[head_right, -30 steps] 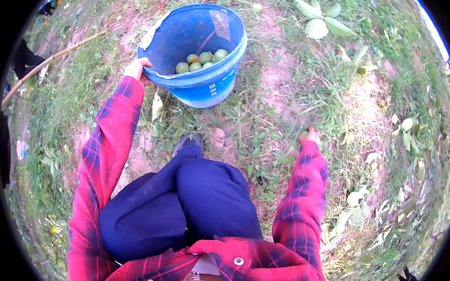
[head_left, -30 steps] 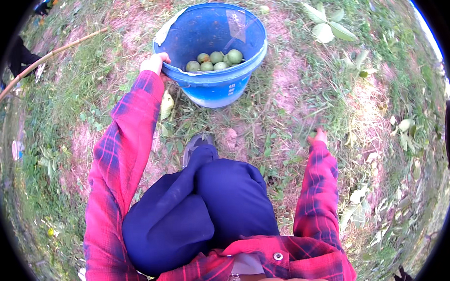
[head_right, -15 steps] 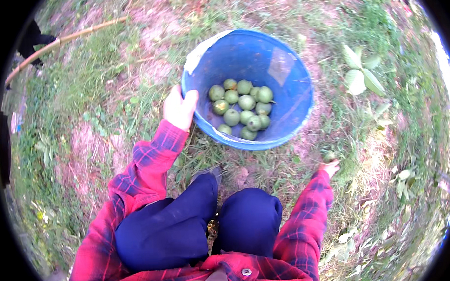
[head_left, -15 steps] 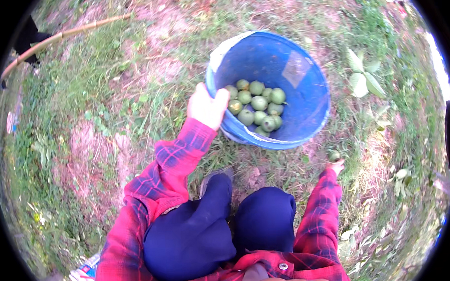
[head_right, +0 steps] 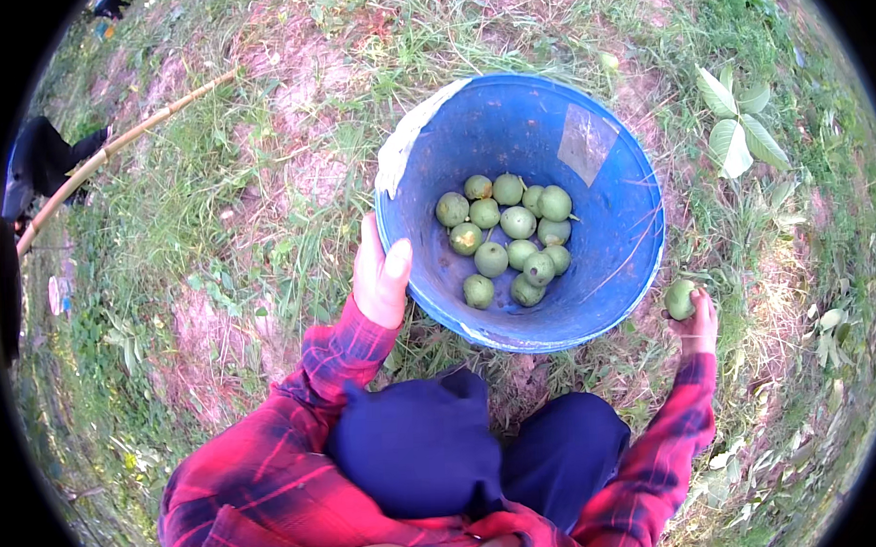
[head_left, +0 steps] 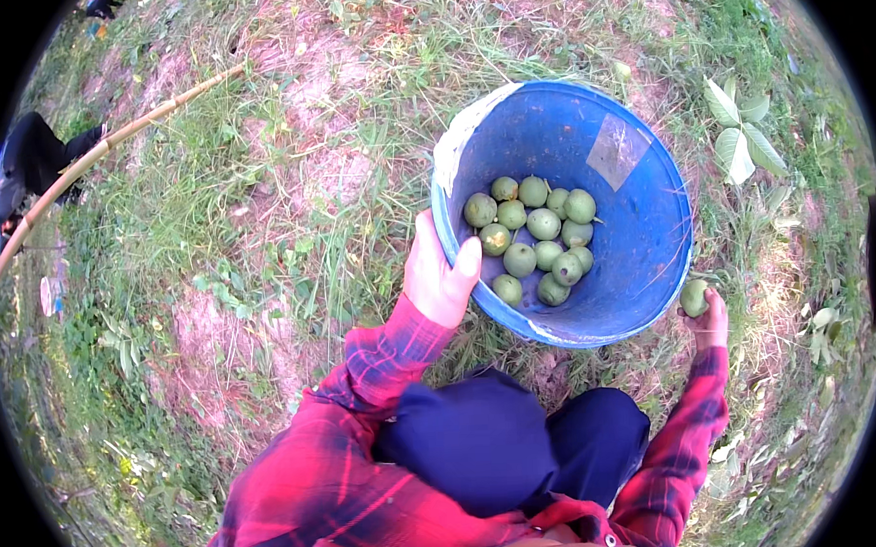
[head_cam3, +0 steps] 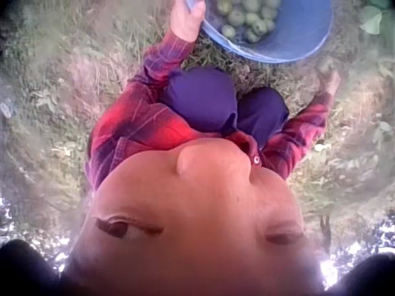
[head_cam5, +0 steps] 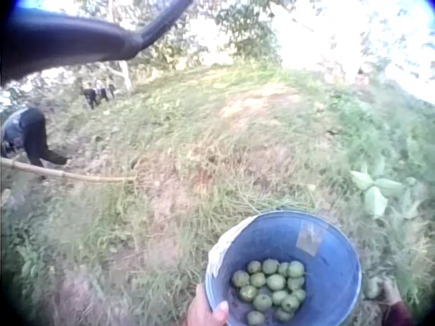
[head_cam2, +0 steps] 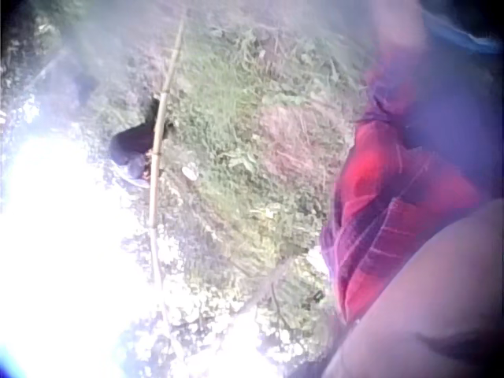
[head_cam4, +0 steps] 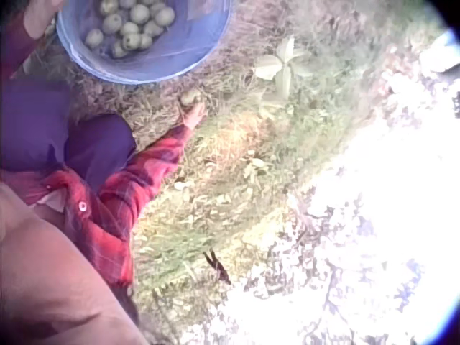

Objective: The person picks green walnuts from the ground and from branches, placing them into a blue bucket.

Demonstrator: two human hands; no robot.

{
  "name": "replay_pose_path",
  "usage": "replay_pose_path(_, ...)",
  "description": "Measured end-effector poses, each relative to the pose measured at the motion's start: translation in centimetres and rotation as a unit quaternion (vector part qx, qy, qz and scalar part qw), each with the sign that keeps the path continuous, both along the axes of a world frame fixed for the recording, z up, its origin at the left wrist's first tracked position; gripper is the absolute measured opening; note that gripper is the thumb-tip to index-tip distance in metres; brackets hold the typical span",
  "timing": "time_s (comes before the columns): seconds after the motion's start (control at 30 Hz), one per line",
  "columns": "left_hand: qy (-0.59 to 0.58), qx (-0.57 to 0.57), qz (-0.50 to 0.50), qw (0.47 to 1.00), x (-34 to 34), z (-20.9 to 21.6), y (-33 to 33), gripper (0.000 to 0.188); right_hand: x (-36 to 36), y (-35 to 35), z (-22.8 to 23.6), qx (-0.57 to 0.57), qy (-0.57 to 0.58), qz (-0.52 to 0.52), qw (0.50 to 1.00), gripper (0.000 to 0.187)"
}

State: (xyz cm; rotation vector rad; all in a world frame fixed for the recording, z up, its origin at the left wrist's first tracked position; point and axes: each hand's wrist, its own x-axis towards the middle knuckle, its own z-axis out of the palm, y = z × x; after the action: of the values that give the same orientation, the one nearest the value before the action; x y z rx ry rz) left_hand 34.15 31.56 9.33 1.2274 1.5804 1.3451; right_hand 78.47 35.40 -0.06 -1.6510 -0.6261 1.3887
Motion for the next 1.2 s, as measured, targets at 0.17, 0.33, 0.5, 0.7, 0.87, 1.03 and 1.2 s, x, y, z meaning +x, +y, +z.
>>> replay_pose_path(0.17,0.042,-0.057,-0.014,0.997,-0.2,0.3,-0.1,0.055,-13.6,1.9,19.5,0.060,0.029,0.353,0.933,0.057)
replay_pose_path(0.33,0.071,-0.100,-0.032,0.992,-0.7,1.6,0.2,0.057,-15.4,7.0,23.7,-0.011,-0.432,0.519,0.738,0.056)
replay_pose_path(0.5,0.007,-0.049,-0.028,0.998,-0.9,0.7,0.6,0.060,-9.2,10.1,20.9,-0.062,-0.439,0.460,0.769,0.044)
replay_pose_path(0.7,-0.083,-0.036,-0.019,0.996,-0.2,0.4,1.6,0.059,-5.9,14.1,18.3,-0.055,-0.525,0.565,0.635,0.037)
replay_pose_path(0.87,0.000,-0.028,0.045,0.999,-1.8,2.9,6.6,0.047,-5.7,21.6,15.4,0.050,-0.529,0.490,0.692,0.027)
replay_pose_path(1.03,-0.015,-0.039,-0.061,0.997,-0.8,4.2,11.1,0.042,-7.4,33.0,4.3,0.201,-0.500,0.417,0.732,0.020)
replay_pose_path(1.2,-0.007,-0.097,-0.052,0.994,-0.5,4.2,12.2,0.040,-11.3,41.5,-5.6,0.237,-0.515,0.299,0.767,0.028)
